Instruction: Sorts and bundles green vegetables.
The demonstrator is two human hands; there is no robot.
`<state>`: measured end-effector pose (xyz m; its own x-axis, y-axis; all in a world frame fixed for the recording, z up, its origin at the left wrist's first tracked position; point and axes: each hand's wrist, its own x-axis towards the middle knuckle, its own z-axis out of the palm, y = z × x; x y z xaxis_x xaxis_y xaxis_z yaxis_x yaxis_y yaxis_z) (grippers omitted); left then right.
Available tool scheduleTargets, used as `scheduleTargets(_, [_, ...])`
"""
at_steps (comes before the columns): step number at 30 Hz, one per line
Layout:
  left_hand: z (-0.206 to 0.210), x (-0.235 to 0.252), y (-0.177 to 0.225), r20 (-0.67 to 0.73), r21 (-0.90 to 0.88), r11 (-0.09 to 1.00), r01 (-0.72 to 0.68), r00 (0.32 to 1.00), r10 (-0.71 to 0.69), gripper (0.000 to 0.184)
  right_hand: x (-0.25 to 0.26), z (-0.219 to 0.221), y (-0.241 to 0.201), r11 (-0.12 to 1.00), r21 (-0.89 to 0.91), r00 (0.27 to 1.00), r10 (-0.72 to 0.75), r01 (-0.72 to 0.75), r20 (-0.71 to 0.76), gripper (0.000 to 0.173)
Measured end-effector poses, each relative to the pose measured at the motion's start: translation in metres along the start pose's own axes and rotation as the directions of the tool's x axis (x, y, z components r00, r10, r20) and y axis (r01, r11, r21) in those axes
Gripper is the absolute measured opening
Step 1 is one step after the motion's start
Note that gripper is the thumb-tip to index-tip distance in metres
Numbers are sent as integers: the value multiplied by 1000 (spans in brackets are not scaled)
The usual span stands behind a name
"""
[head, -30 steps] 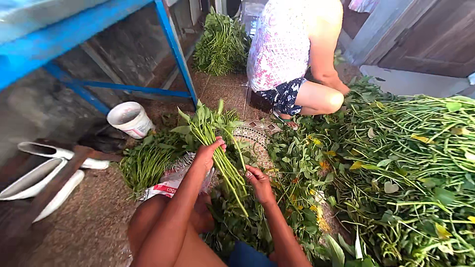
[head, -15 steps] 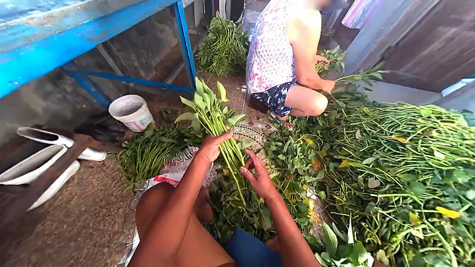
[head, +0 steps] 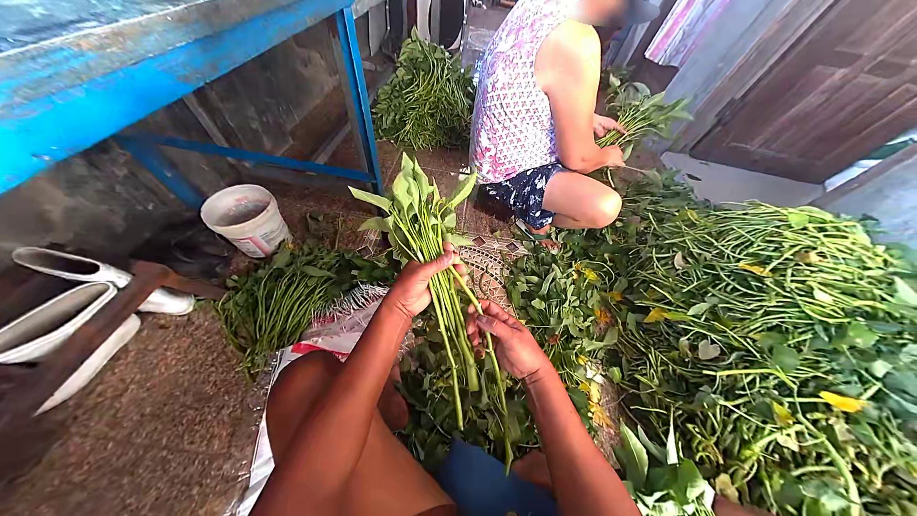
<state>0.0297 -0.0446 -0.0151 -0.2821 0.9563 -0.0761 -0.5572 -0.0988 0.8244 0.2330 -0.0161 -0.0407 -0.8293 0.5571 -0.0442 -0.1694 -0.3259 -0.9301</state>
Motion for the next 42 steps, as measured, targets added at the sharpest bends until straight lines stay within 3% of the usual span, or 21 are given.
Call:
scheduleTargets(3, [-3,3,1,-192,0,999,33,981,-33,10,-4,17,-6,992,-55,992,110,-113,-64,21])
scheduleTargets(6, [-12,6,9,-351,-13,998,59,935,-59,14,-22,26,-1,921,-354,985,133,-163,-107,27])
scheduleTargets(10, [-33,15,13,-391,111,993,-28,918,69,14,-49,25,16,753,-631,982,137,-189,-130,36])
scheduleTargets(13, [-38,20,29,-442,119,992,-29,893,79,22,-63,29,21,685,-686,968,137,-245,-209,42])
scheduleTargets(15, [-35,20,28,-430,85,995,-48,899,80,24,-56,21,30,698,-664,954,95,-268,-284,44])
scheduleTargets(17, [-26,17,22,-417,28,994,-103,903,105,26,-42,5,43,843,-437,891,102,-313,-443,42])
scheduleTargets(19, [-15,13,9,-433,-7,980,-200,884,178,23,-21,-13,52,976,101,738,213,-194,-641,40])
scheduleTargets(21, [-16,10,8,-460,-11,932,-362,830,317,19,-4,-51,57,860,495,561,353,120,-749,41])
scheduleTargets(23, [-24,7,26,-484,13,862,-506,752,448,18,-1,-87,67,780,544,437,392,309,-809,40])
scheduleTargets(24, [-25,6,34,-480,32,829,-559,719,503,17,-1,-96,72,815,508,425,370,279,-826,38])
scheduleTargets(25, [-24,4,36,-458,55,801,-596,698,551,17,-2,-99,79,891,436,469,333,127,-818,38])
scheduleTargets(26, [-22,3,35,-420,85,782,-617,690,590,17,-3,-101,89,943,313,547,324,-118,-772,38])
scheduleTargets(27, [-20,3,30,-380,114,772,-625,691,615,16,-4,-103,99,913,160,621,375,-374,-689,38])
scheduleTargets(28, [-18,3,25,-356,139,777,-613,701,617,16,-3,-107,111,816,7,648,464,-579,-604,45])
scheduleTargets(30, [-14,2,19,-386,157,822,-547,732,561,16,-7,-114,146,575,-253,597,553,-778,-581,69])
scheduleTargets(32, [-10,-3,21,-467,138,885,-445,759,454,17,-28,-113,193,358,-415,548,549,-836,-631,76])
scheduleTargets(34, [-11,-3,26,-529,93,912,-398,757,384,17,-53,-86,219,204,-576,527,705,-791,-474,67])
scheduleTargets(36, [-13,-3,29,-548,62,923,-380,760,349,17,-63,-51,204,122,-675,424,853,-728,-303,65])
scheduleTargets(38, [-12,-2,29,-549,65,933,-355,768,330,16,-55,-59,192,130,-607,379,875,-784,-302,68])
scheduleTargets(39, [-11,-3,27,-543,78,937,-339,774,325,16,-49,-78,196,177,-520,397,849,-836,-349,66])
scheduleTargets(42, [-8,-4,24,-519,156,949,-273,795,314,15,-18,-140,193,362,-324,483,577,-874,-658,52])
